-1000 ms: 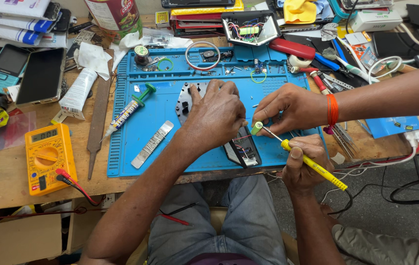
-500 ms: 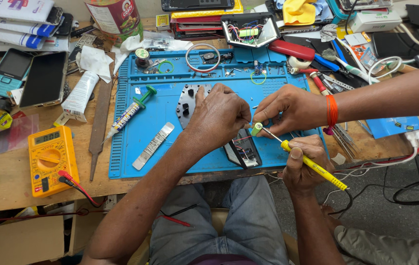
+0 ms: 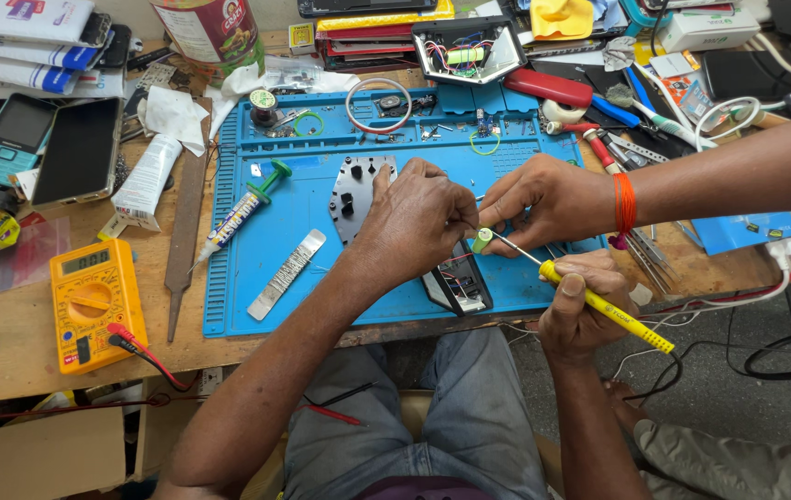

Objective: The person uses a yellow screwdriver to adjust a small green cylindrical component inside a black hexagonal device. They then place the component into the device, close the casing, and secure it with screws using a green screwdriver.

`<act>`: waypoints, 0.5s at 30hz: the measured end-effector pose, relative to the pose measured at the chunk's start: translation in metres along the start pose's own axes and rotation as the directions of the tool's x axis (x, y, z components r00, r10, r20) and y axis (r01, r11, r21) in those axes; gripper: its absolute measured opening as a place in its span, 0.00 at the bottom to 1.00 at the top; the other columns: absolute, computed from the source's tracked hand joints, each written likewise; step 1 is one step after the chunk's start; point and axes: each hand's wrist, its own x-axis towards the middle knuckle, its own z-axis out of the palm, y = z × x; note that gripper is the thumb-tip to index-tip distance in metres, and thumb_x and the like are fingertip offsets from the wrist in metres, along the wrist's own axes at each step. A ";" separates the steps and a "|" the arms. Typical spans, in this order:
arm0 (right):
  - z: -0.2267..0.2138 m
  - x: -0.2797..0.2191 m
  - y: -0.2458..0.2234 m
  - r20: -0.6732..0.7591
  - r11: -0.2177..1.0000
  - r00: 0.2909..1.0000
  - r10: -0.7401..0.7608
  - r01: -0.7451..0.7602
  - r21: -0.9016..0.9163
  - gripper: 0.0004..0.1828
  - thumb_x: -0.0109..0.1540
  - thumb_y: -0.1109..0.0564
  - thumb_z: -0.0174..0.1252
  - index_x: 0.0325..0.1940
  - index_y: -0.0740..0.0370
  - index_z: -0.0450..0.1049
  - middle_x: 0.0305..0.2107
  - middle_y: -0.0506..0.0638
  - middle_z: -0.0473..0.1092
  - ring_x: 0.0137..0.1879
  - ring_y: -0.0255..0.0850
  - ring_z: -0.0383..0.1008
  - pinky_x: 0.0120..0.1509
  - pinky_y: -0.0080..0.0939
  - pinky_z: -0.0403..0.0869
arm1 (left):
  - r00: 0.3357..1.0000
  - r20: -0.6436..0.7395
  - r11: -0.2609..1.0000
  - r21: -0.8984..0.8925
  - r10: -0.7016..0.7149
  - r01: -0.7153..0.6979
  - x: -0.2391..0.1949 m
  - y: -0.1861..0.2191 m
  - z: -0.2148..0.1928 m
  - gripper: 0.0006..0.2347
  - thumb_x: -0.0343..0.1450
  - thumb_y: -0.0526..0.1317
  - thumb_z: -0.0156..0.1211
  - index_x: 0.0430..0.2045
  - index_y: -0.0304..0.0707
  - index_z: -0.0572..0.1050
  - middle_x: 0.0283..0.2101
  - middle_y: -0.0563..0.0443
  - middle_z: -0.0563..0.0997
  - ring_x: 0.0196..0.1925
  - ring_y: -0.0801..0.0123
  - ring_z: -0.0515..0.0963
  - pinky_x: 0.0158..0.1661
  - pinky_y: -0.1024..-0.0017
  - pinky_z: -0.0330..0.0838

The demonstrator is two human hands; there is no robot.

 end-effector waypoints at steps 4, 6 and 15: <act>0.000 0.000 0.000 0.015 1.000 1.000 -0.018 0.018 -0.005 0.15 0.75 0.50 0.52 0.43 0.65 0.66 0.33 0.56 0.72 0.33 0.38 0.73 0.39 0.36 0.74 | 1.000 -0.004 1.000 -0.005 0.015 -0.015 0.001 0.000 0.001 0.02 0.64 0.38 0.69 0.25 0.50 0.85 0.25 0.60 0.84 0.54 0.66 0.74 0.65 0.26 0.42; 0.001 0.001 0.000 0.017 0.999 0.999 -0.031 0.031 -0.013 0.15 0.74 0.50 0.53 0.42 0.65 0.66 0.32 0.55 0.72 0.33 0.39 0.74 0.39 0.37 0.74 | 1.000 -0.012 1.000 -0.010 0.028 -0.028 0.001 -0.001 0.002 0.02 0.64 0.38 0.69 0.24 0.50 0.85 0.25 0.60 0.84 0.54 0.65 0.74 0.65 0.26 0.42; 0.000 0.003 -0.005 0.055 0.996 0.998 -0.040 0.044 -0.079 0.15 0.75 0.49 0.53 0.43 0.64 0.67 0.33 0.55 0.73 0.36 0.40 0.74 0.41 0.38 0.74 | 0.999 -0.022 0.999 -0.009 0.050 -0.050 0.003 -0.004 0.004 0.01 0.63 0.38 0.68 0.24 0.48 0.85 0.25 0.58 0.83 0.51 0.63 0.76 0.64 0.25 0.45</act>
